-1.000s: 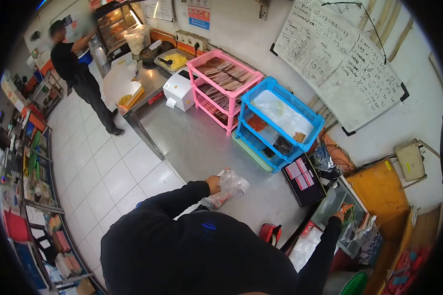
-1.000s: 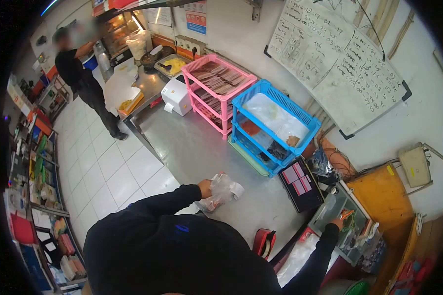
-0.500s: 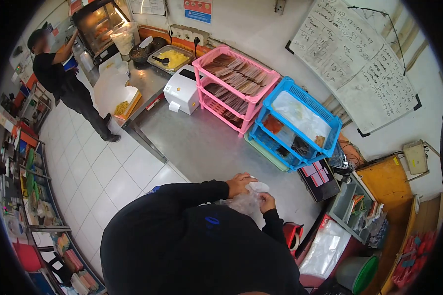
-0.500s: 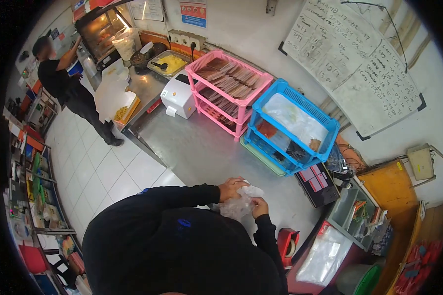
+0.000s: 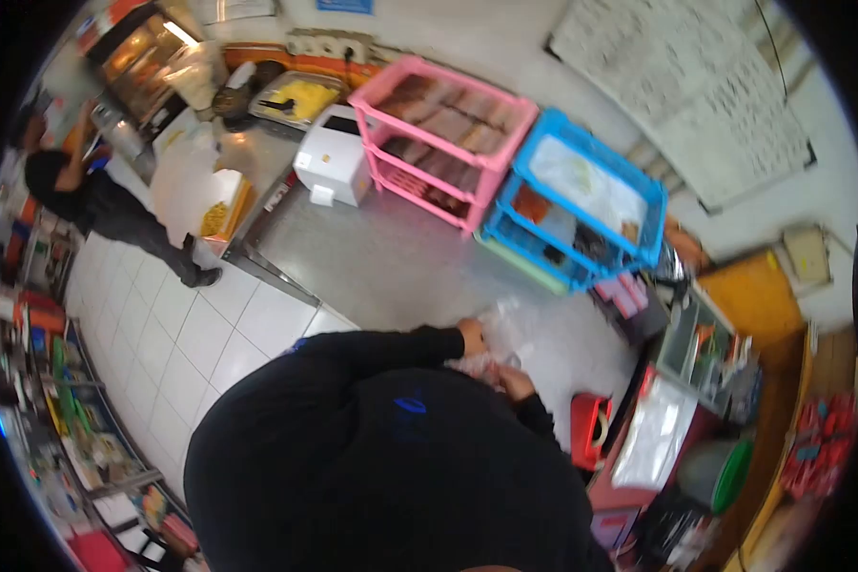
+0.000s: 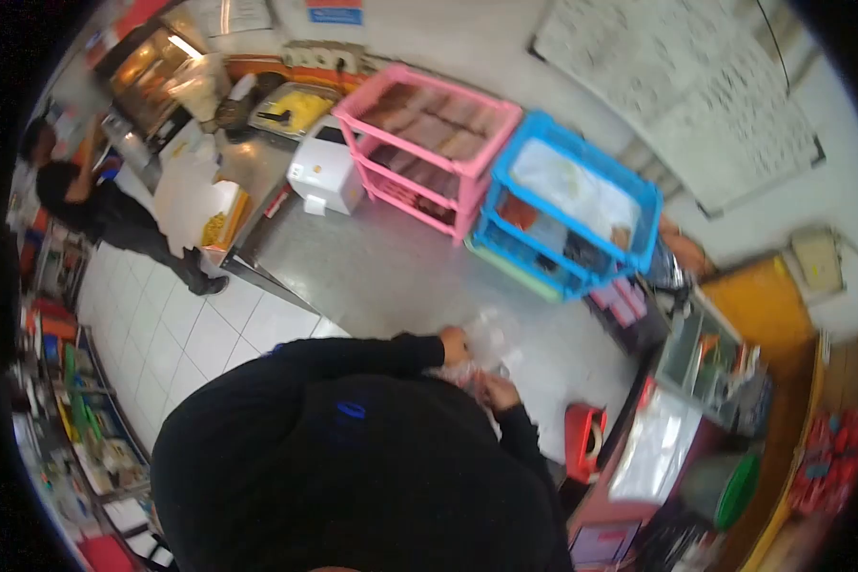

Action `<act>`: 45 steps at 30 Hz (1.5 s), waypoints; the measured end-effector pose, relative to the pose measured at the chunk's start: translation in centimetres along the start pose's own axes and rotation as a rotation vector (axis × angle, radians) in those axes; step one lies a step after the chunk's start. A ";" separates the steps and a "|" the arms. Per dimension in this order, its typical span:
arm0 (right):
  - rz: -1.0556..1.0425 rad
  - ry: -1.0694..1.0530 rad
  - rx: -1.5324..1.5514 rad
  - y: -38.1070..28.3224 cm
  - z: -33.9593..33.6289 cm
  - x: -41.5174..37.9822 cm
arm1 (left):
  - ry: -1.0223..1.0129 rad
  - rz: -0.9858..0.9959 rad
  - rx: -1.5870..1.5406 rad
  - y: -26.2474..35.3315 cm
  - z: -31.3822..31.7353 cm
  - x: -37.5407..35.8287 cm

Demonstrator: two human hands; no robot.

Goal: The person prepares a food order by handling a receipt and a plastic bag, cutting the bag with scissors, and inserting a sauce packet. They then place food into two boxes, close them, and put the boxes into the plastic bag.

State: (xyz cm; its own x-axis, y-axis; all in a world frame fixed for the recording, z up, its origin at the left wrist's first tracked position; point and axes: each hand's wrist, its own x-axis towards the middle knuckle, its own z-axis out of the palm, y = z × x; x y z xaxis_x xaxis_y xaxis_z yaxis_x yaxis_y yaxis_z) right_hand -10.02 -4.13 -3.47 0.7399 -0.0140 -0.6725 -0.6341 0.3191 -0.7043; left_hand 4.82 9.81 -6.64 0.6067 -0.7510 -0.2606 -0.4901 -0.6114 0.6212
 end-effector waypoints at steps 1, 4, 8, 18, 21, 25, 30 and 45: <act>0.000 -0.220 0.016 2.2 -1.8 2.2 | -0.058 -0.070 -0.048 0.1 -0.1 -0.2; -0.019 -0.295 0.232 0.3 0.2 2.4 | -0.379 -0.300 -0.514 -0.4 -1.9 -0.7; -0.094 -0.076 0.133 -2.4 1.5 1.6 | -0.512 -0.534 -1.307 -1.6 -0.9 -1.0; -0.228 0.063 0.013 -1.0 2.3 2.0 | -0.622 -0.587 -1.363 -1.4 -2.0 -0.6; -0.245 0.093 -0.061 -1.0 2.5 2.0 | -0.615 -0.596 -1.374 -1.3 -2.1 -0.8; -0.277 0.211 -0.217 -1.0 3.0 2.4 | -0.597 -0.591 -1.368 -1.1 -2.2 -0.9; -0.607 0.541 -0.545 -1.8 5.0 1.3 | -0.555 -0.607 -1.300 0.0 -3.3 -1.2; -0.527 -0.154 -0.379 -1.4 4.1 -3.1 | -0.279 -0.489 -1.124 -0.6 -1.4 -1.8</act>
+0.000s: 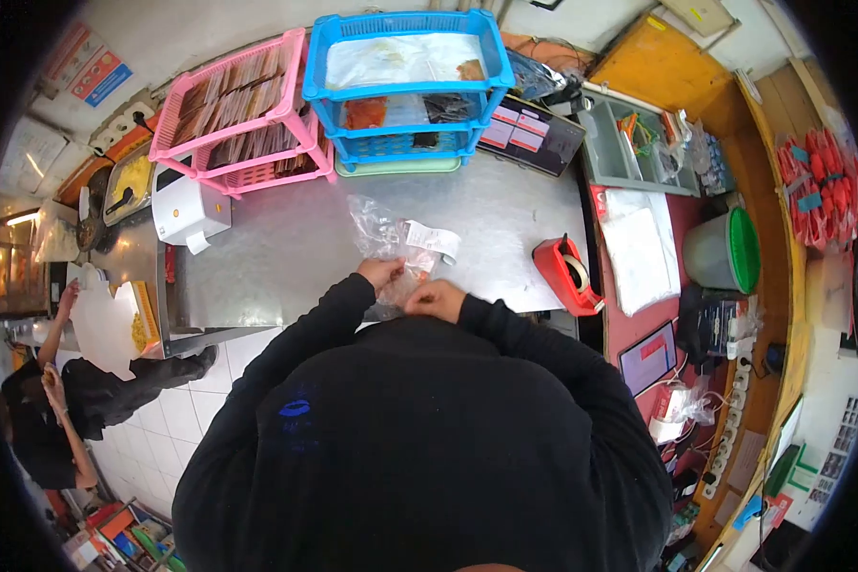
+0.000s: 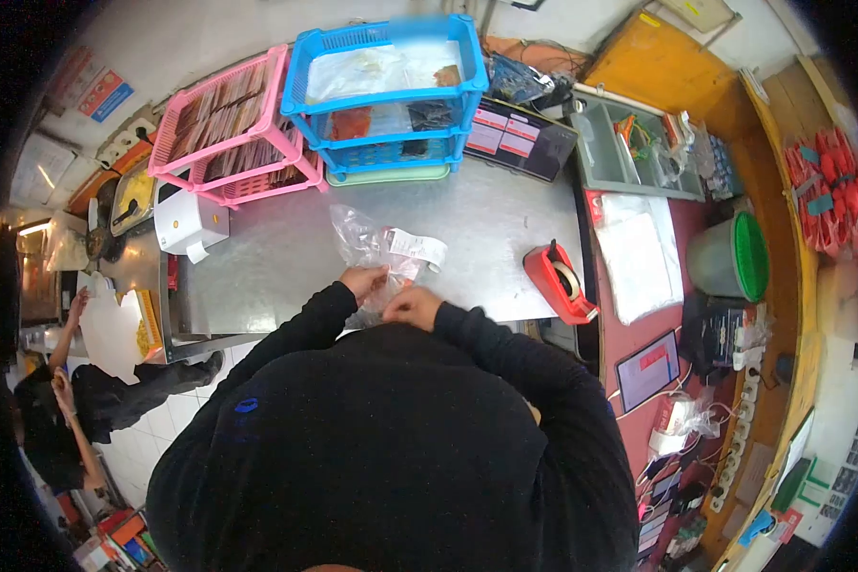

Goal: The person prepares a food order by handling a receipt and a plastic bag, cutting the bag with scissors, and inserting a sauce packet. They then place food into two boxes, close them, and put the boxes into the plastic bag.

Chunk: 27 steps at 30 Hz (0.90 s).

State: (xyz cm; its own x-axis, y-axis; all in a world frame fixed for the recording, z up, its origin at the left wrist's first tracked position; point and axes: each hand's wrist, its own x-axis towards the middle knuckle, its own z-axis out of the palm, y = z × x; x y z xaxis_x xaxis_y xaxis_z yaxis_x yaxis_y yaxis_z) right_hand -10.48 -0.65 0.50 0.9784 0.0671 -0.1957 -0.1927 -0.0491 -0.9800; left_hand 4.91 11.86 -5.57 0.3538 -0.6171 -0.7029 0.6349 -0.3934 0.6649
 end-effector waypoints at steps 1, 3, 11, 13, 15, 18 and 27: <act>0.022 0.076 -0.039 1.4 -2.1 -0.6 | 0.016 0.017 0.016 0.2 0.3 -0.2; 0.059 0.283 -0.133 2.9 -6.8 -2.5 | 0.045 0.041 -0.018 0.0 0.3 0.5; 0.013 1.200 -0.544 3.1 -18.5 -18.4 | -0.013 0.855 0.733 -0.7 5.0 0.2; 0.178 1.153 -0.618 6.8 -20.2 -22.7 | 0.003 0.820 0.780 0.2 7.2 -0.5; 0.431 0.963 -0.581 8.0 -20.4 -25.4 | 0.119 0.558 0.894 -1.2 7.2 1.5; 0.424 0.869 -0.619 7.8 -20.8 -24.8 | 0.240 0.593 0.782 -3.7 7.3 2.9; 0.361 0.782 -0.158 5.5 -23.1 -31.9 | 0.197 0.542 0.597 -3.2 8.0 2.5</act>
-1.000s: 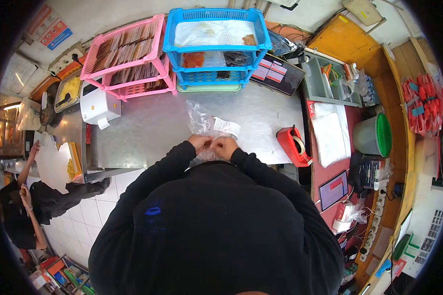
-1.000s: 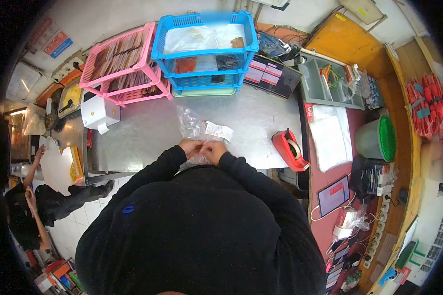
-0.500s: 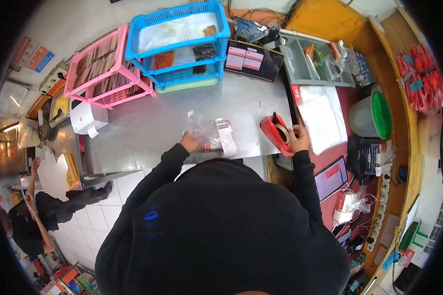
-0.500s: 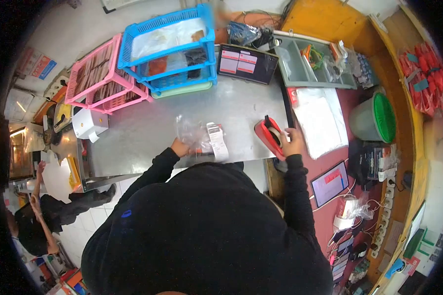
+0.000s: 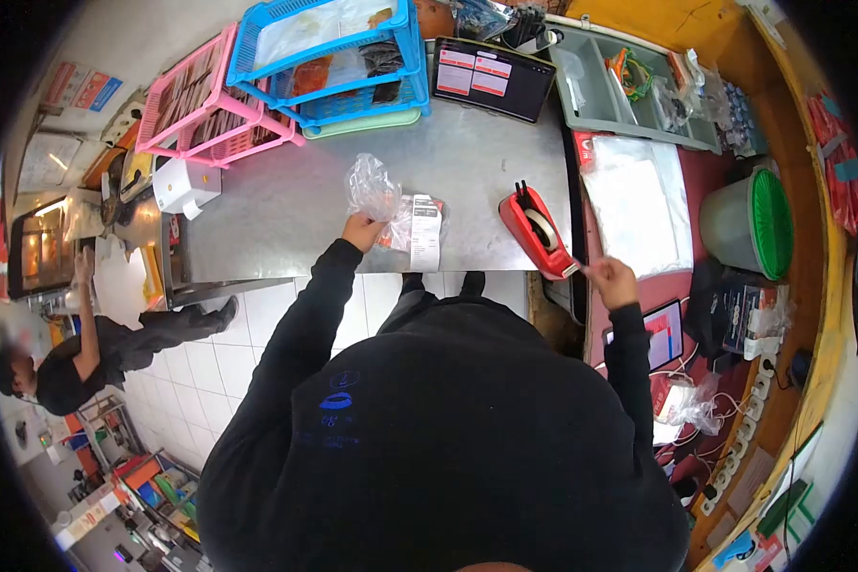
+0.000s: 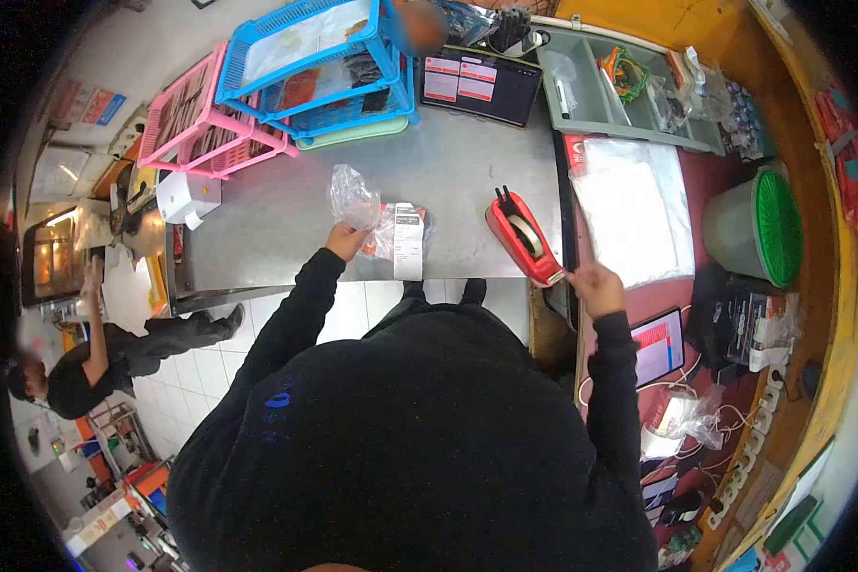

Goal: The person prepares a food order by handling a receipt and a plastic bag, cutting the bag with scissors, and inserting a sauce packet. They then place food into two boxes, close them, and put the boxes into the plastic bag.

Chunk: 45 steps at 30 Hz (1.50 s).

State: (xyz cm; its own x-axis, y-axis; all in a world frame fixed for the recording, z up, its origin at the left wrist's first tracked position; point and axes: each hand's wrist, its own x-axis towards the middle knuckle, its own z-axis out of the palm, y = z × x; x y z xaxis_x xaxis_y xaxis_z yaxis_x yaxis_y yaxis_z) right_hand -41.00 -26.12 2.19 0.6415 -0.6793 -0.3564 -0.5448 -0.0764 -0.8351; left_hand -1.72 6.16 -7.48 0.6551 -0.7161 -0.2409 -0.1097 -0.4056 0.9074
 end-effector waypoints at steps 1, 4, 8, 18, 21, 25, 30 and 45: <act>0.069 -0.006 -0.042 1.5 -1.0 -0.9 | 0.028 0.040 -0.046 0.1 0.3 0.0; 0.092 0.082 -0.074 8.7 1.4 -0.2 | -0.051 -0.210 -0.089 0.2 0.0 0.3; -0.153 0.412 -0.618 11.6 2.5 0.0 | -0.001 -0.176 -0.078 4.5 0.2 -2.2; 0.118 0.470 0.475 16.4 1.8 -25.8 | -0.153 0.011 -0.418 11.1 5.0 -15.0; 0.168 0.556 0.595 13.2 5.9 -32.7 | -0.281 0.074 -0.381 11.1 6.9 -19.5; 0.085 0.501 0.556 12.5 7.7 -40.1 | -0.396 0.189 -0.495 15.9 9.9 -28.6; -0.019 0.421 0.781 4.9 5.2 -49.9 | -0.642 0.176 -0.496 18.1 14.9 -37.7; 0.069 0.801 -0.090 23.3 -4.9 -78.1 | -0.919 0.995 -0.014 21.9 45.6 -66.0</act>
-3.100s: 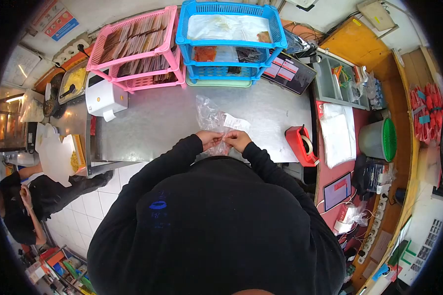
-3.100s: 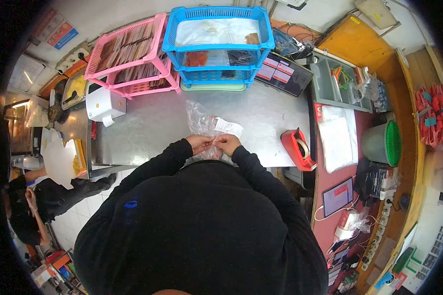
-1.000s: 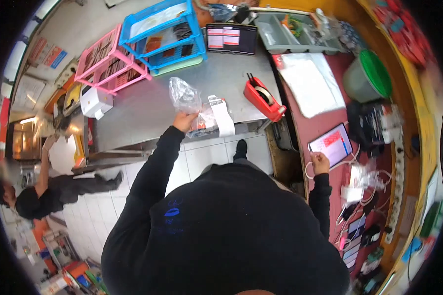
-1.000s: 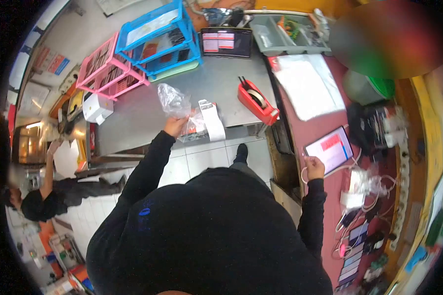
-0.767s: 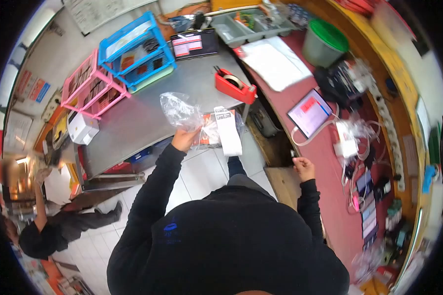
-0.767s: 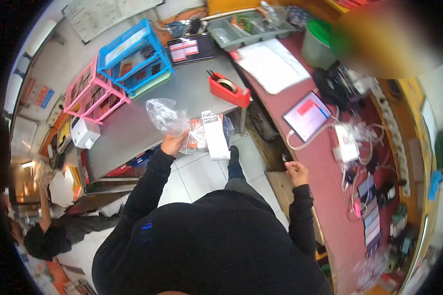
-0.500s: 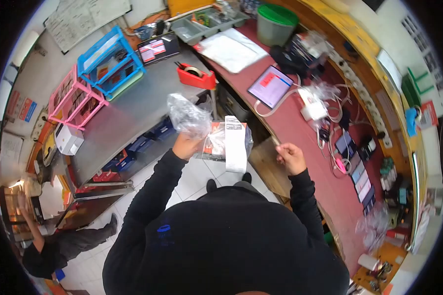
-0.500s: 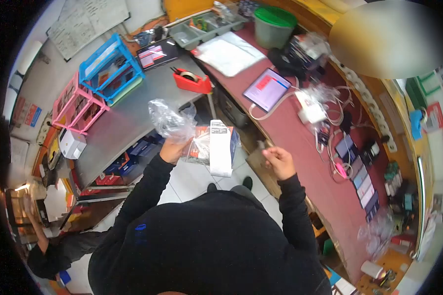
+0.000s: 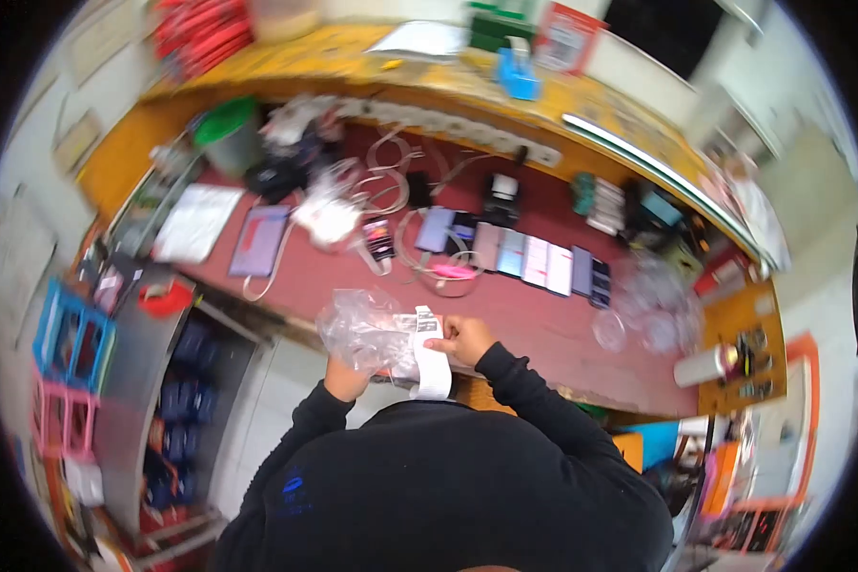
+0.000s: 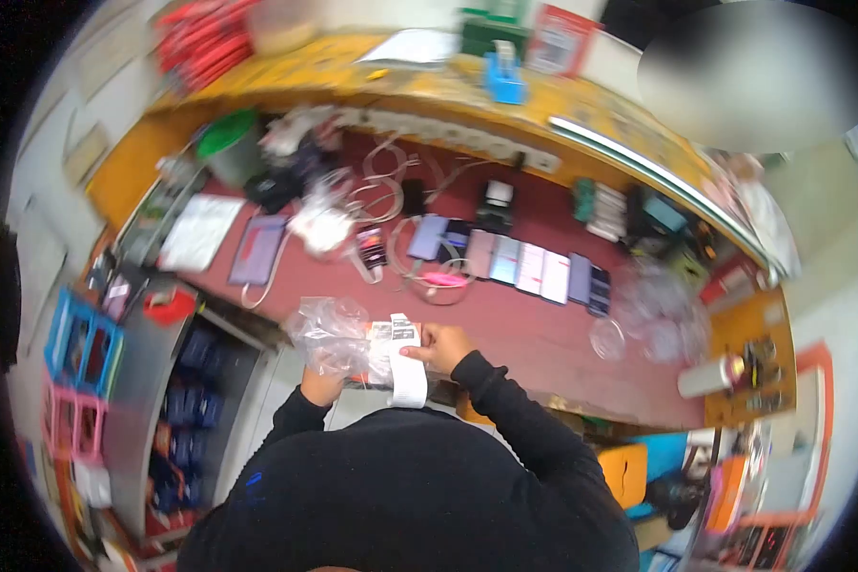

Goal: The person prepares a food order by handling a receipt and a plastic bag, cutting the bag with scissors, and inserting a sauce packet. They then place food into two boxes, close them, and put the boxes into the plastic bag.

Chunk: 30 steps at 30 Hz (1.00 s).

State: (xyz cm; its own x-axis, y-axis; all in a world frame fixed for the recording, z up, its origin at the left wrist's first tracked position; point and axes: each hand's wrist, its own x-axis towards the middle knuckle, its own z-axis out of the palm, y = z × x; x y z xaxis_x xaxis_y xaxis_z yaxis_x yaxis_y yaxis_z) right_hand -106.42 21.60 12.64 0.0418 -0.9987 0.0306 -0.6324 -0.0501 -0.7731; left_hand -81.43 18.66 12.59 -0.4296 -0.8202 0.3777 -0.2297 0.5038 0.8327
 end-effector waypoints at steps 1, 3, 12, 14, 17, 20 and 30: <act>0.055 0.038 0.115 2.8 -0.6 -1.2 | -0.029 -0.100 -0.151 0.8 1.8 0.9; 0.106 0.091 0.334 8.2 -1.3 -2.4 | -0.052 -0.308 -0.431 2.1 4.5 3.2; 0.404 0.605 0.285 23.6 -4.9 -9.5 | -0.368 -0.097 -0.056 -6.4 17.5 8.5; 0.474 0.658 0.530 21.3 -6.9 -10.3 | -0.416 -0.238 -0.086 -7.3 18.5 7.6; 0.416 0.674 0.559 17.7 -10.1 -8.8 | -0.423 -0.415 -0.417 -7.0 17.8 6.5; 0.284 0.717 0.514 16.0 -13.2 -5.6 | -0.345 -0.273 -0.361 -3.3 12.8 6.5; 0.504 0.259 0.343 24.8 -19.3 19.0 | 0.035 -0.814 0.018 -8.6 1.2 -5.6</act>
State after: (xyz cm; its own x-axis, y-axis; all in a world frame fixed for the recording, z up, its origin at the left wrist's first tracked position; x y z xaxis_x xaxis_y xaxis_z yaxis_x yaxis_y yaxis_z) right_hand -136.26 1.12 6.24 -0.4090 -0.8718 -0.2696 -0.2420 0.3885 -0.8891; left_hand -78.05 19.24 2.83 -0.0943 -0.9391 -0.3305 -0.4721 -0.2501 0.8454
